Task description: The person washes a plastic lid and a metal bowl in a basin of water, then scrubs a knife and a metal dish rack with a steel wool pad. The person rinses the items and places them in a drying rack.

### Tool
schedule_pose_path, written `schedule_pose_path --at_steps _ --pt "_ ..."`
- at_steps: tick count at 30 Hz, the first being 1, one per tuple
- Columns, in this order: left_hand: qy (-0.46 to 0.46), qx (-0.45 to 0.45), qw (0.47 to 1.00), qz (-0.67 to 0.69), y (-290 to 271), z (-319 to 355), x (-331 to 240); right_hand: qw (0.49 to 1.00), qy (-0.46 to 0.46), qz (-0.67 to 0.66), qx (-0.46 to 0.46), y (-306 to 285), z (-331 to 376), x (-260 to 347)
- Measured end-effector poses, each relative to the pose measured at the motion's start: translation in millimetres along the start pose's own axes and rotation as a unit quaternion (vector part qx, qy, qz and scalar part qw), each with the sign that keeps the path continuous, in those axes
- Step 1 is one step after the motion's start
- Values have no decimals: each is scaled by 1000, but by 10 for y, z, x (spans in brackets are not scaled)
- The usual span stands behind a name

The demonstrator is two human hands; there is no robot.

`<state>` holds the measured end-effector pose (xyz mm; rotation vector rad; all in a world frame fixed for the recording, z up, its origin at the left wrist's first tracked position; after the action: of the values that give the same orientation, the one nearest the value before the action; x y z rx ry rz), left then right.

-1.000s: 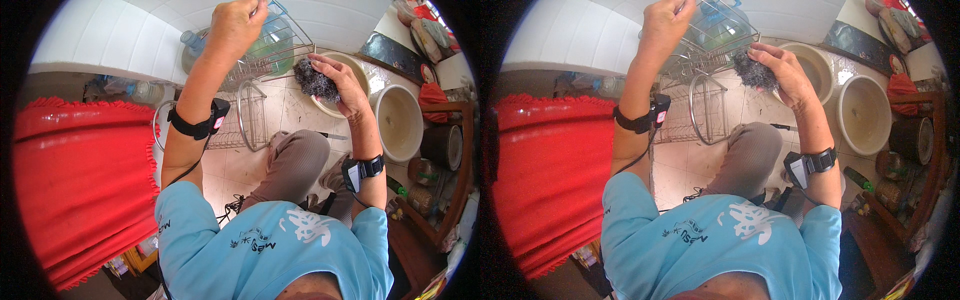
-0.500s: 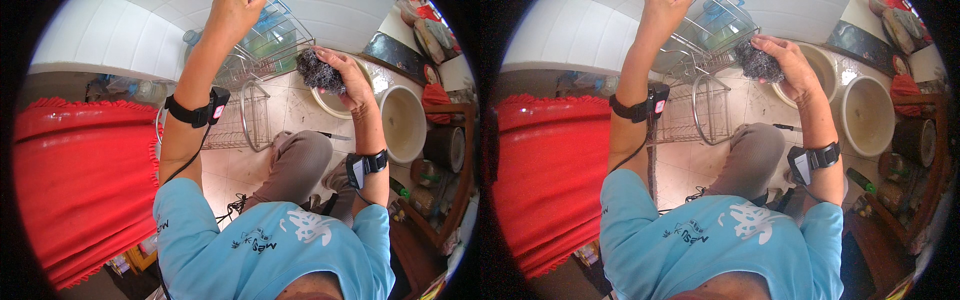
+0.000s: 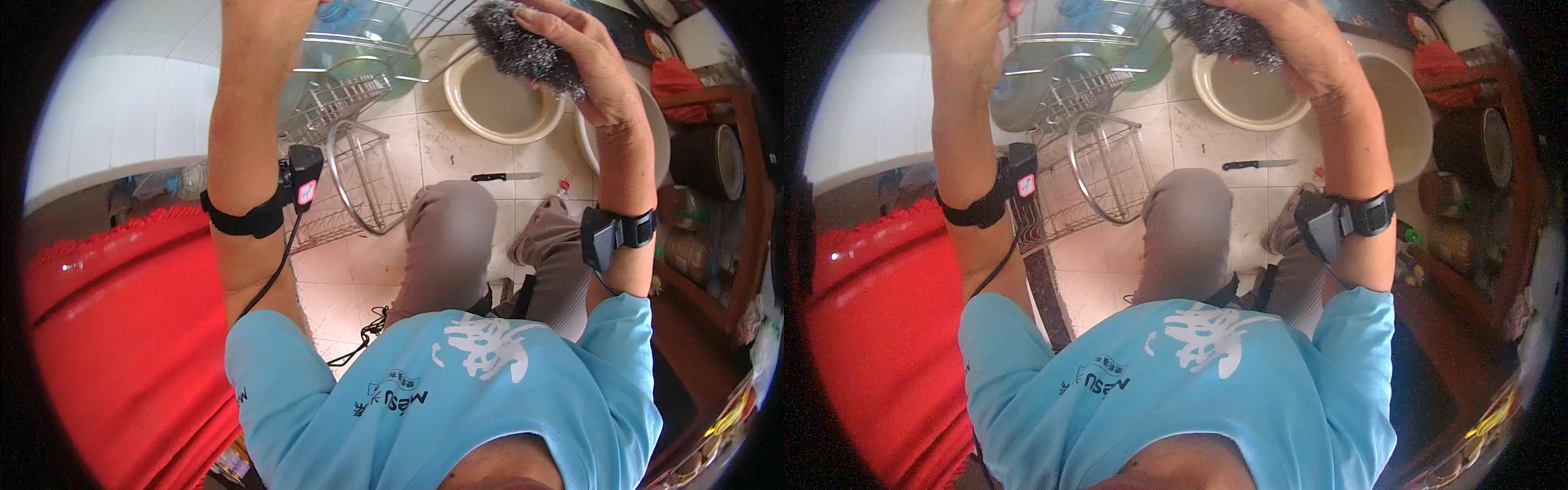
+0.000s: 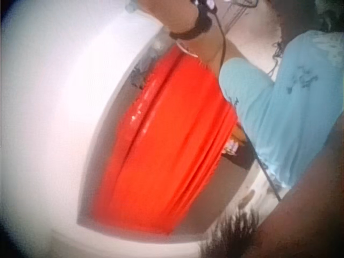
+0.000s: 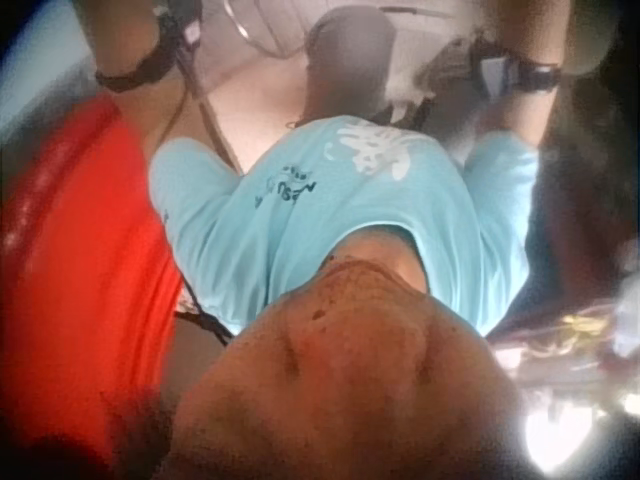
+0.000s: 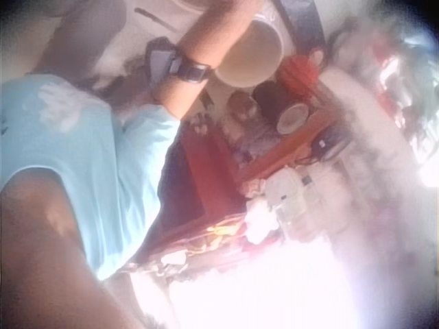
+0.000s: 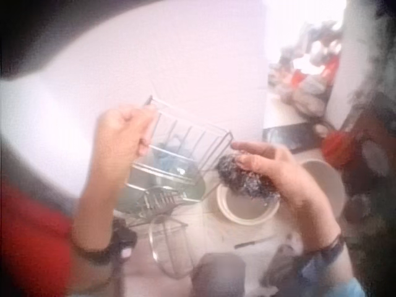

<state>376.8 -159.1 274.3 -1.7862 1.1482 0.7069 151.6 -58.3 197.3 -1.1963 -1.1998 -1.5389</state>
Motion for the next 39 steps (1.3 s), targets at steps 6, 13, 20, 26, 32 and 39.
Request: schedule_pose_path --at_steps 6,13,20,26,32,39 --pt "-313 176 911 202 1055 347 555 992 -43 117 -32 -756 -156 -319" --pt "-294 247 872 305 1979 894 1238 976 118 37 -178 -2014 -91 -1624" --pt "-296 184 870 348 2287 1261 1759 907 394 21 -149 -2273 282 -3746" --pt "-251 150 879 376 2372 1416 2030 893 385 -197 -125 -1845 184 -4624" --pt "-273 112 887 354 2241 1411 2263 889 390 -143 -193 -1858 -2 -4590" --pt "-272 119 890 345 2228 1492 2204 914 340 -74 -210 -2142 -372 -4457"
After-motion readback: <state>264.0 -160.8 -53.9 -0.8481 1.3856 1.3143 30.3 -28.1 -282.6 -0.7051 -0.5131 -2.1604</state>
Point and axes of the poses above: each hand's wrist, its own z-axis away from the middle knuckle, its own y-axis out of the palm, x = y × z, the point moved 5 cm from there along -z, towards the middle knuckle, and after that the axes turned 10 degrees about -x, right-handed, at the moved point
